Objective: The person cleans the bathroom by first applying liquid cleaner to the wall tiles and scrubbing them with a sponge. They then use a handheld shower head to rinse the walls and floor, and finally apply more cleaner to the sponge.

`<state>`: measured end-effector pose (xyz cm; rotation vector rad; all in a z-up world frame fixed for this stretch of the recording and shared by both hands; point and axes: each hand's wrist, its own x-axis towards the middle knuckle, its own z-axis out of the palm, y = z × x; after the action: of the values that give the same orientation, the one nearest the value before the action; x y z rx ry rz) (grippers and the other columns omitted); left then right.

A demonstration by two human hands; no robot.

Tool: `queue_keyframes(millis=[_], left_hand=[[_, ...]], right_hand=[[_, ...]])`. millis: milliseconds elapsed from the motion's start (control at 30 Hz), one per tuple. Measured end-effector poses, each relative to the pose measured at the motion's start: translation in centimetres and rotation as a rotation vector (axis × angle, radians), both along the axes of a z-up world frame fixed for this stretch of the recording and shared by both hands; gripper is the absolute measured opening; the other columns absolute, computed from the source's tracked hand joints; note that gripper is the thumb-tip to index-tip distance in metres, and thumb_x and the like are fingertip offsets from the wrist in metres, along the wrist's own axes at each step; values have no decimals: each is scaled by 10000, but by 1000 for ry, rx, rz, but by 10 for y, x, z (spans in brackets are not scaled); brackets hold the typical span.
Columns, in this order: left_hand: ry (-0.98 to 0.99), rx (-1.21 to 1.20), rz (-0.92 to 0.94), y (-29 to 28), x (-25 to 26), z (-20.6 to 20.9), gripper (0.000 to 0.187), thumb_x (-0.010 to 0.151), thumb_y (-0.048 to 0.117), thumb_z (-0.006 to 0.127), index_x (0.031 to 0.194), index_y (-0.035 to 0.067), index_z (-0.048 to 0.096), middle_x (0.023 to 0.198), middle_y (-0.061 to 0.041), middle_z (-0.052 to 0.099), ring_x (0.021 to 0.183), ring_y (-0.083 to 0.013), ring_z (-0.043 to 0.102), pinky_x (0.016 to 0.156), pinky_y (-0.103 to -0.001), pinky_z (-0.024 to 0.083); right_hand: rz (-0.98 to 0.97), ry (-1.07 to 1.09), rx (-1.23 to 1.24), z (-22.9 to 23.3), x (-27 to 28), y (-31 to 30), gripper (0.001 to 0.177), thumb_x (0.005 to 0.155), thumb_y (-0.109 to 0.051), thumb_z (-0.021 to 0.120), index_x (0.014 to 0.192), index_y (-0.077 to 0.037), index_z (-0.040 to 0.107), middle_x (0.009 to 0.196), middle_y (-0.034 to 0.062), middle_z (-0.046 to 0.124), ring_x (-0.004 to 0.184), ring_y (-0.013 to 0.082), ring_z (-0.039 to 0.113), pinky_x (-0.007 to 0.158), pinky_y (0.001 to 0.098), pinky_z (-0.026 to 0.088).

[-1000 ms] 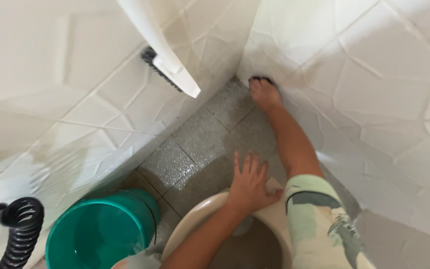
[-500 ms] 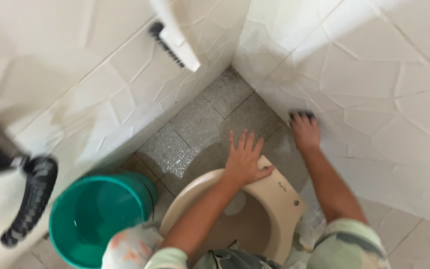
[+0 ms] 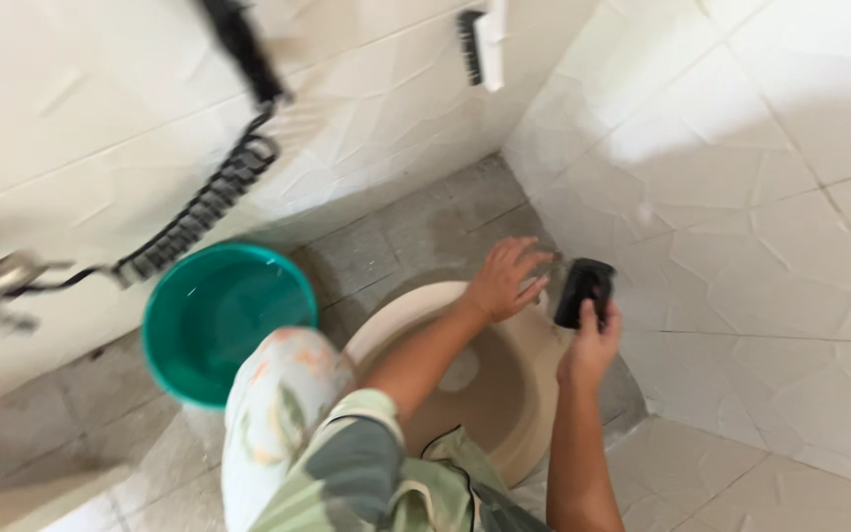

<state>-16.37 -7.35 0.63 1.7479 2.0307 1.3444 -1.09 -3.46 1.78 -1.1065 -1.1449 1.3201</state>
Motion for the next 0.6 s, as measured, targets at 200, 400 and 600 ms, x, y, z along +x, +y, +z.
queue_keyframes(millis=[200, 400, 600], left_hand=[[-925, 177, 166, -79, -49, 58, 683, 734, 341, 629, 1233, 40, 274, 1104, -201, 452, 1026, -235, 450, 893, -335, 367], [-1391, 356, 477, -156, -143, 64, 579, 758, 266, 597, 1218, 43, 324, 1072, -102, 497, 911, -160, 534, 768, -268, 460], [-1377, 355, 263, -158, -148, 37, 535, 815, 251, 602, 1233, 17, 363, 1103, -110, 503, 964, -161, 521, 826, -282, 439]], right_hand=[[602, -248, 17, 42, -104, -89, 319, 882, -127, 493, 1185, -27, 483, 957, 93, 492, 879, 213, 470, 785, 308, 405], [608, -381, 708, 151, -221, -124, 290, 833, -148, 548, 1106, -66, 494, 1008, 93, 540, 913, 202, 544, 792, 303, 442], [708, 20, 645, 226, -322, -123, 339, 876, -246, 573, 1116, -31, 467, 1022, 94, 559, 928, 164, 522, 810, 272, 430]])
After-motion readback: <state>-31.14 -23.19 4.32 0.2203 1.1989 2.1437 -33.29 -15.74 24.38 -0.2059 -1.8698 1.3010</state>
